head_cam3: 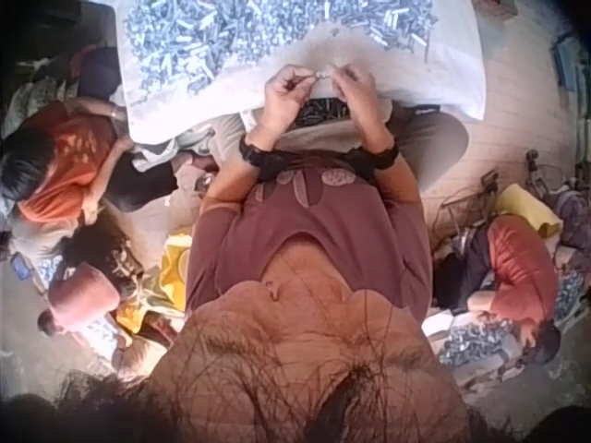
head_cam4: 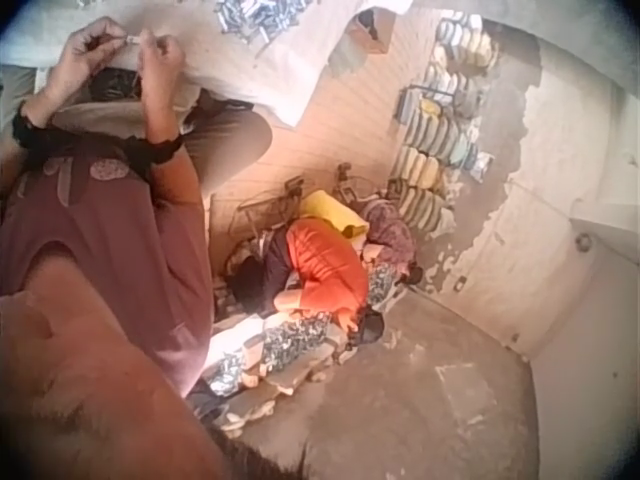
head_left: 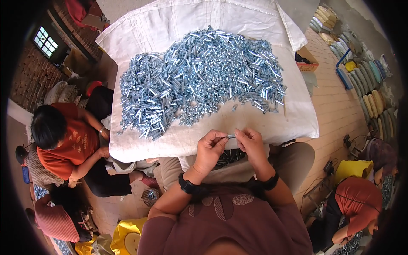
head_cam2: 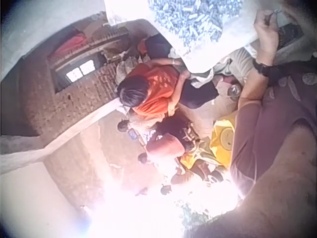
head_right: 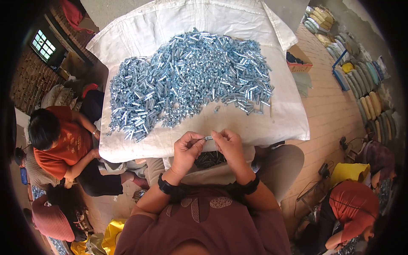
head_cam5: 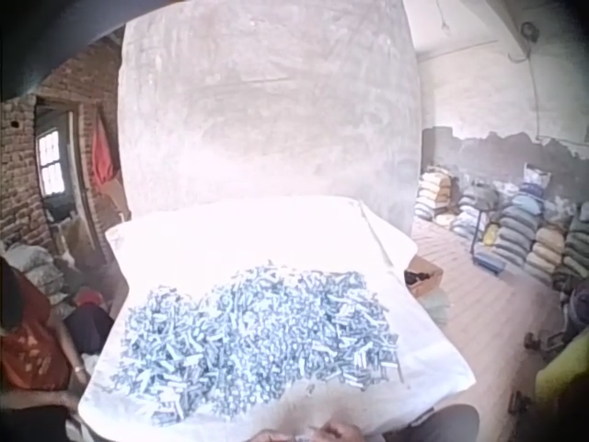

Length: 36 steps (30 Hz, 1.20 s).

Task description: Sorting and inspecting small metal screws or bolts from a large pile on a bag.

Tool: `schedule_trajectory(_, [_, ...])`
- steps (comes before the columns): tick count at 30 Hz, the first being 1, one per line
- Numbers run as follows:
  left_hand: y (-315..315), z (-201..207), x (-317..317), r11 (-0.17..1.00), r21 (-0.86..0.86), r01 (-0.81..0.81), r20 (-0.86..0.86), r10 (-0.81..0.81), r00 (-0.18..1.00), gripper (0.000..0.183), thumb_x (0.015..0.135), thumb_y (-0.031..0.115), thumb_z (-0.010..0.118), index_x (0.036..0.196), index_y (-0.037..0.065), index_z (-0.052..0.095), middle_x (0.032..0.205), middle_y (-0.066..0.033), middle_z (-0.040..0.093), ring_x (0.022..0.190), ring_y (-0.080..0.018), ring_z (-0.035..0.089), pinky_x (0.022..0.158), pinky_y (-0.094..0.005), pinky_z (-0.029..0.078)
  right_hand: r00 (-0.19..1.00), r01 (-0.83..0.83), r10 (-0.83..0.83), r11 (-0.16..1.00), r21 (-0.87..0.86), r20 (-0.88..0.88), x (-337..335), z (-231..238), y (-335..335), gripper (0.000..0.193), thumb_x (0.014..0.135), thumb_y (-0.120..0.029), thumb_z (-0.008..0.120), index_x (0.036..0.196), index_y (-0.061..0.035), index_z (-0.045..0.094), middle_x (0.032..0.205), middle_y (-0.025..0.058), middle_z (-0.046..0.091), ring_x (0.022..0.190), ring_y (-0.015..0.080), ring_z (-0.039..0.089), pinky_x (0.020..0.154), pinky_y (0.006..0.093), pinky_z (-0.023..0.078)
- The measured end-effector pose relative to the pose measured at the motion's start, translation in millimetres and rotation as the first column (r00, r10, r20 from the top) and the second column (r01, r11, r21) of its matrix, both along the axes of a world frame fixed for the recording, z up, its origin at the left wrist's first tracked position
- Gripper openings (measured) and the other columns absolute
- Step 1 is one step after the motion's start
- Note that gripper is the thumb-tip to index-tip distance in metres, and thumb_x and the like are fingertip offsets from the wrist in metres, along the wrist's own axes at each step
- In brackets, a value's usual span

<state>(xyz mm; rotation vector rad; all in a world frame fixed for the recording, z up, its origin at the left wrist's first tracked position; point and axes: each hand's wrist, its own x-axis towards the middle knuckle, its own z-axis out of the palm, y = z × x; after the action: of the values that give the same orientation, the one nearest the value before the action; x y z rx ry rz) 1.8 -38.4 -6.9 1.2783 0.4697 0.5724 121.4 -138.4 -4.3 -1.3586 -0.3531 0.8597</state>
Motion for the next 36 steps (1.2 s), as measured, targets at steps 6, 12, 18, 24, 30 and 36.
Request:
schedule_trajectory(6, [20, 10, -4, 0.913, -0.287, 0.289, 0.125, -0.264, 0.957, 0.015, 0.081, -0.005, 0.06, 0.094, 0.003, 0.057, 0.076, -0.0053, 0.061, 0.047, -0.0024, 0.04, 0.039, -0.0173, 0.028, 0.934, -0.254, 0.274, 0.961, 0.114, -0.229, 11, -5, -5, 0.024, 0.086, -0.027, 0.062, 0.072, -0.0091, 0.054, 0.061, -0.003, 0.05, 0.05, 0.0032, 0.042, 0.045, 0.0183, 0.03])
schedule_trajectory(12, [24, -16, 1, 0.793, -0.424, 0.438, 0.321, -0.321, 0.891, 0.016, 0.079, -0.002, 0.063, 0.093, 0.005, 0.059, 0.08, -0.0081, 0.064, 0.048, -0.0022, 0.04, 0.039, -0.016, 0.025, 0.862, -0.342, 0.404, 0.909, 0.238, -0.306, 10, -8, 4, 0.023, 0.088, -0.029, 0.058, 0.075, -0.0102, 0.055, 0.062, -0.0043, 0.048, 0.052, 0.003, 0.039, 0.048, 0.0185, 0.03])
schedule_trajectory(18, [36, -25, 11, 0.772, -0.483, 0.412, 0.289, -0.304, 0.908, 0.011, 0.08, 0.0, 0.064, 0.088, 0.007, 0.059, 0.078, -0.0073, 0.063, 0.05, -0.0026, 0.042, 0.039, -0.0158, 0.025, 0.869, -0.417, 0.443, 0.895, 0.159, -0.219, 26, -13, 13, 0.024, 0.088, -0.03, 0.058, 0.076, -0.0097, 0.055, 0.063, -0.0033, 0.049, 0.054, 0.0029, 0.041, 0.048, 0.0177, 0.03])
schedule_trajectory(24, [66, 10, 21, 0.745, -0.345, 0.571, -0.166, -0.647, 0.744, 0.015, 0.079, 0.007, 0.068, 0.092, 0.005, 0.062, 0.078, -0.0013, 0.062, 0.059, -0.0041, 0.052, 0.046, -0.0148, 0.036, 0.803, -0.362, 0.397, 0.917, -0.165, 0.445, 64, -7, 19, 0.018, 0.085, -0.022, 0.061, 0.084, -0.0045, 0.059, 0.065, -0.0016, 0.052, 0.057, 0.0121, 0.049, 0.055, 0.0268, 0.041])
schedule_trajectory(30, [58, -14, 90, 0.69, 0.698, 0.19, -0.338, 0.084, 0.937, 0.018, 0.075, 0.01, 0.069, 0.087, -0.001, 0.06, 0.079, -0.0112, 0.062, 0.066, -0.0218, 0.06, 0.06, -0.0318, 0.047, -0.083, 0.289, 0.217, 0.939, -0.185, 0.973, 119, -22, 49, 0.011, 0.071, -0.011, 0.061, 0.081, -0.0067, 0.06, 0.087, 0.0087, 0.058, 0.083, 0.0268, 0.055, 0.066, 0.0359, 0.048])
schedule_trajectory(36, [57, -33, 108, 0.484, 0.87, 0.093, -0.265, 0.3, 0.916, 0.018, 0.074, 0.01, 0.067, 0.085, 0.0, 0.057, 0.076, -0.0173, 0.06, 0.068, -0.0323, 0.059, 0.062, -0.0375, 0.048, -0.083, 0.279, 0.352, 0.907, -0.317, 0.932, 120, -20, 50, 0.009, 0.071, -0.009, 0.06, 0.079, -0.0072, 0.059, 0.088, 0.0068, 0.056, 0.088, 0.0256, 0.054, 0.069, 0.0359, 0.048])
